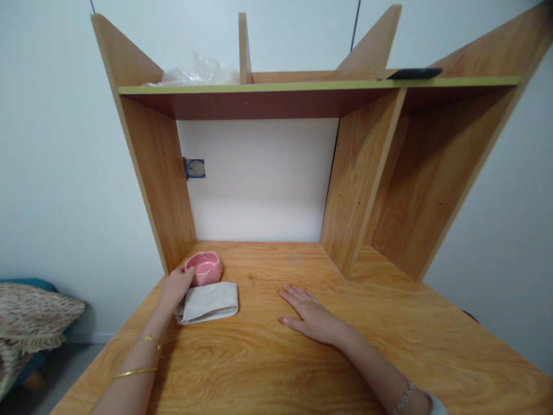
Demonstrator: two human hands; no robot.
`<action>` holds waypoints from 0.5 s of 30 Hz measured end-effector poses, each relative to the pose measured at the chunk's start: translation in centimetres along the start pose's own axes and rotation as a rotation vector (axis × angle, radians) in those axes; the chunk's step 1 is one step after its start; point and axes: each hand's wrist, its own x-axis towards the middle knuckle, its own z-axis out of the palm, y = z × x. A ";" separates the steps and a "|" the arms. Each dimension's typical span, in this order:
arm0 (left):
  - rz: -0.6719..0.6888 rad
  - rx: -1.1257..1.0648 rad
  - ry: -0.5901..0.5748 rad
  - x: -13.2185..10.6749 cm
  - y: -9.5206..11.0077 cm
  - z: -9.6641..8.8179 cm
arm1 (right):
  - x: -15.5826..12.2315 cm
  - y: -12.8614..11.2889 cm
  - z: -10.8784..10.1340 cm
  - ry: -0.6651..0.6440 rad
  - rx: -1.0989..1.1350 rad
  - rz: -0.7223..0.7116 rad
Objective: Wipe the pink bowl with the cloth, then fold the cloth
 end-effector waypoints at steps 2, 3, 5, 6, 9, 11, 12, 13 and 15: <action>-0.001 -0.056 -0.020 -0.3 0.3 0.2 | 0.0 0.0 0.0 -0.003 -0.003 0.002; 0.002 -0.087 -0.035 -0.5 0.6 0.4 | 0.0 -0.1 -0.1 -0.003 -0.004 0.003; 0.015 -0.154 -0.075 -1.0 1.2 0.9 | 0.0 -0.1 -0.1 -0.003 -0.004 0.002; 0.023 -0.188 -0.098 -1.4 1.6 1.1 | 0.0 -0.1 -0.1 -0.001 -0.003 0.001; 0.036 -0.285 -0.171 -2.5 2.8 2.0 | 0.0 0.0 0.0 0.014 0.004 -0.004; 0.038 -0.340 -0.217 -3.1 3.5 2.5 | 0.0 0.1 0.2 0.032 0.009 -0.011; 0.037 -0.365 -0.238 -3.4 3.8 2.8 | 0.0 0.1 0.3 0.043 0.010 -0.015; 0.034 -0.387 -0.259 -3.7 4.1 3.1 | 0.0 0.2 0.4 0.057 0.008 -0.020; 0.020 -0.435 -0.314 -4.1 4.5 3.6 | 0.1 0.2 0.3 0.105 -0.002 -0.035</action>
